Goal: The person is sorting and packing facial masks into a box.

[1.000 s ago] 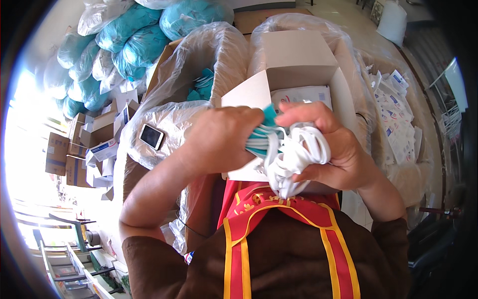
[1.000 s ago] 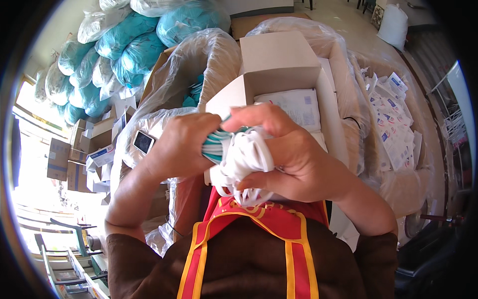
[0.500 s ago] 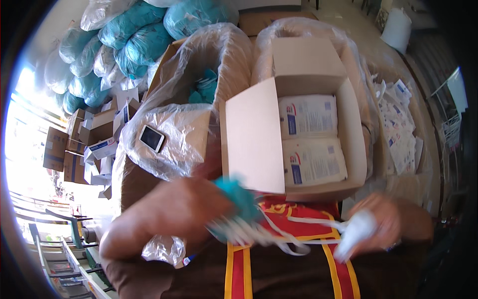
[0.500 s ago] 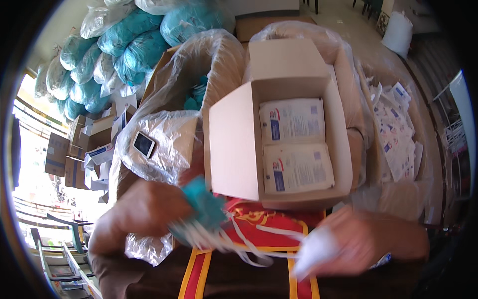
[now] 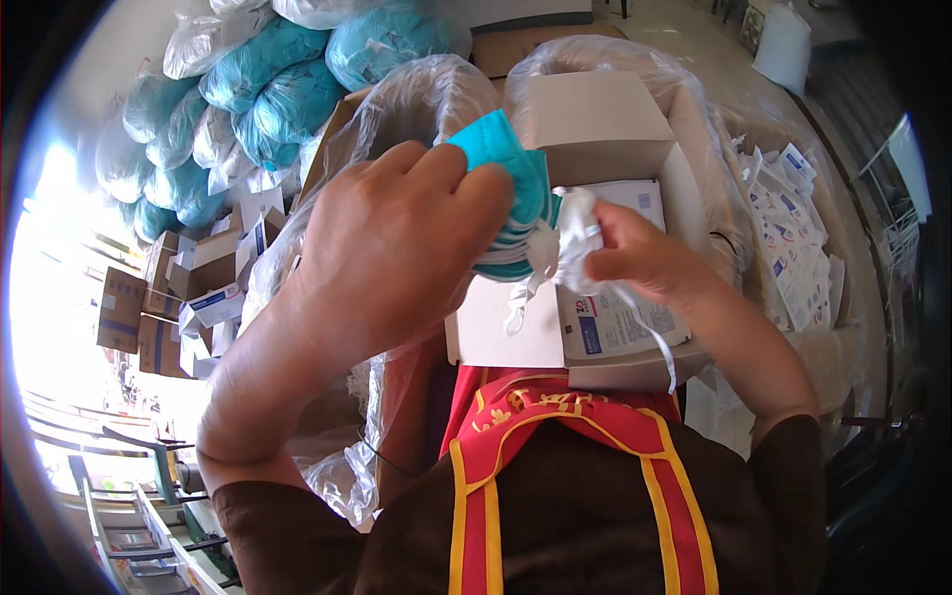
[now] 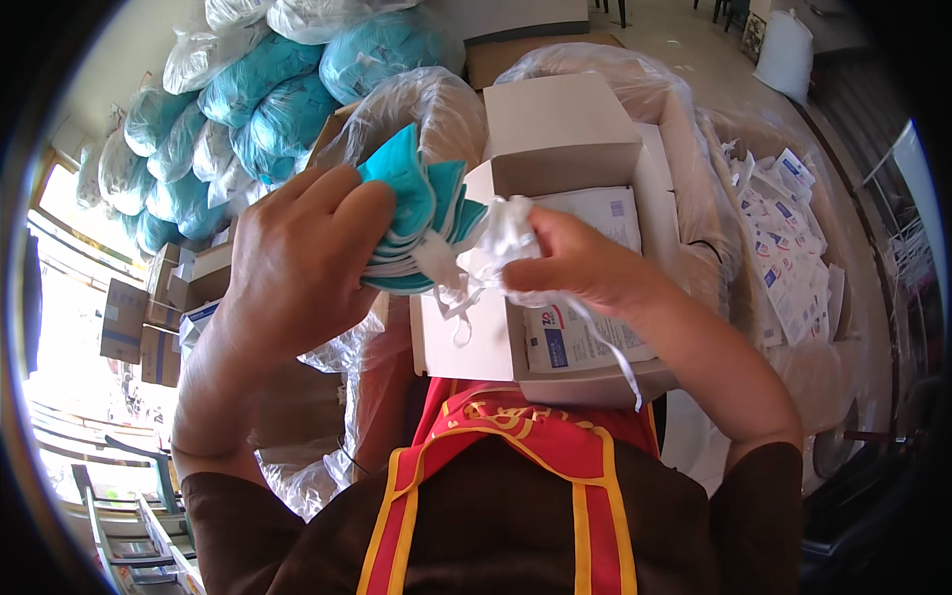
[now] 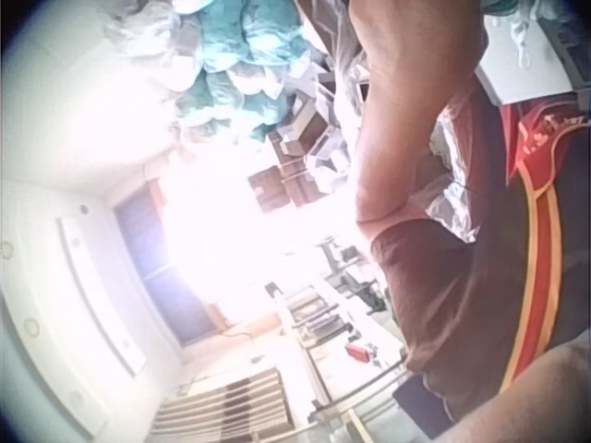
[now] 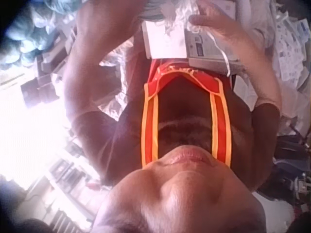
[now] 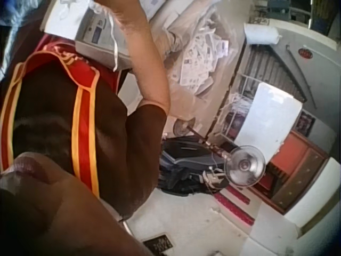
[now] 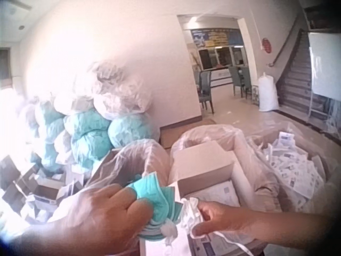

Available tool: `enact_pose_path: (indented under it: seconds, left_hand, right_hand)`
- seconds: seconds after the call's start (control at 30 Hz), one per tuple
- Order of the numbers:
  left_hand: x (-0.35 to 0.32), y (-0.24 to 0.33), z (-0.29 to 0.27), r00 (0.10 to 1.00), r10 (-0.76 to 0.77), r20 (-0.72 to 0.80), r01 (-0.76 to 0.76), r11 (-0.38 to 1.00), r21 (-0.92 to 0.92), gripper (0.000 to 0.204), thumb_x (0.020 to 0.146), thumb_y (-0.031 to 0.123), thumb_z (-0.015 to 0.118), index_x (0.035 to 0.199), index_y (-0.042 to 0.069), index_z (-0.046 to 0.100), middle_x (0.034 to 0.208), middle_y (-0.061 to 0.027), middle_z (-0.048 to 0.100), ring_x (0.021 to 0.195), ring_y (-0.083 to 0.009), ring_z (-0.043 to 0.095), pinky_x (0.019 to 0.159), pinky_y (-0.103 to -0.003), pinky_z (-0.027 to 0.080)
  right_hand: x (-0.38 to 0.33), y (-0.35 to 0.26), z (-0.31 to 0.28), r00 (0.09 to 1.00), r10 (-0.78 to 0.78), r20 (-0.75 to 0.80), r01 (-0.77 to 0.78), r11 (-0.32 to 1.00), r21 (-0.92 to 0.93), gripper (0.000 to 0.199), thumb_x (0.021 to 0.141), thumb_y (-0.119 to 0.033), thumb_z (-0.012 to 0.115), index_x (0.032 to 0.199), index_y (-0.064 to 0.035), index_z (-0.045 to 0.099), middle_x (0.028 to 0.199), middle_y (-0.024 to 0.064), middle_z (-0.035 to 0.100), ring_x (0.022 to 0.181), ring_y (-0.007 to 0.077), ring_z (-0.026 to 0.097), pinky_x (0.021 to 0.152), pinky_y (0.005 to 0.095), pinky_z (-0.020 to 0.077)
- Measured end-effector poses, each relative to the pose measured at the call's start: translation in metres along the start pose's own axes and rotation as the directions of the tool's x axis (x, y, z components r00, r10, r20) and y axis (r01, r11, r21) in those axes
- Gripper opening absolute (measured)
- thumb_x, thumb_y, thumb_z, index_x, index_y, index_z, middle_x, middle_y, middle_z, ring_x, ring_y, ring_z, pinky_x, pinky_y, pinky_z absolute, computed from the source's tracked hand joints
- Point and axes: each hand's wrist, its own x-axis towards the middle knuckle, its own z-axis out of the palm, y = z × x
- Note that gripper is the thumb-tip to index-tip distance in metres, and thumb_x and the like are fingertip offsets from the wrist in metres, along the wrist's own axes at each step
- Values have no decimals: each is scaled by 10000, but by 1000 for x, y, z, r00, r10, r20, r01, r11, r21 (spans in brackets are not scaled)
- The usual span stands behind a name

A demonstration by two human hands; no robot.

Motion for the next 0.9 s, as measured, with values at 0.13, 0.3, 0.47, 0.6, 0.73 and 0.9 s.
enact_pose_path:
  seconds: [0.13,0.3,0.47,0.6,0.73,0.9]
  left_hand:
    - [17,4,6,999,16,-44,-19,997,-73,275,624,39,683,800,74,474,721,-80,508,665,-307,565,536,-403,459]
    - [4,-11,14,992,-113,56,114,993,-16,222,679,118,691,825,80,528,746,-88,578,730,-292,627,599,-399,508]
    - [-25,2,46,950,-127,284,248,861,-445,315,683,239,715,908,73,571,831,-135,638,809,-343,644,705,-453,502]
    - [-31,30,81,966,72,250,185,486,-854,321,681,247,727,929,91,597,820,-143,643,787,-347,645,688,-424,512]
    - [-53,47,56,908,356,221,20,491,-871,277,690,192,730,856,67,547,744,-105,591,716,-320,631,627,-404,509]
    - [-81,40,23,873,389,295,61,513,-856,302,697,186,731,898,66,540,755,-91,581,695,-290,633,596,-383,514]
  right_hand:
    - [14,-1,28,979,88,184,-48,976,-212,548,795,-329,786,1184,-1,583,1025,69,654,929,164,623,864,298,478]
    - [-23,-16,44,926,311,214,-220,906,-362,323,863,-217,705,1112,-29,621,1007,65,669,906,143,621,833,295,475]
    - [-48,-30,46,952,-307,4,284,875,-393,274,851,-63,720,1097,-42,602,1002,62,655,978,146,619,815,284,492]
    - [-29,-34,71,871,-285,401,444,805,-394,216,838,-93,737,1006,-22,620,964,91,638,876,214,637,768,313,497]
    - [-54,-32,82,829,-64,556,285,903,-321,257,853,-234,734,794,-22,600,738,105,594,712,245,600,670,351,471]
    - [-90,-61,66,824,53,564,162,932,-324,168,803,-165,777,807,-31,676,765,108,648,692,257,644,820,422,516]
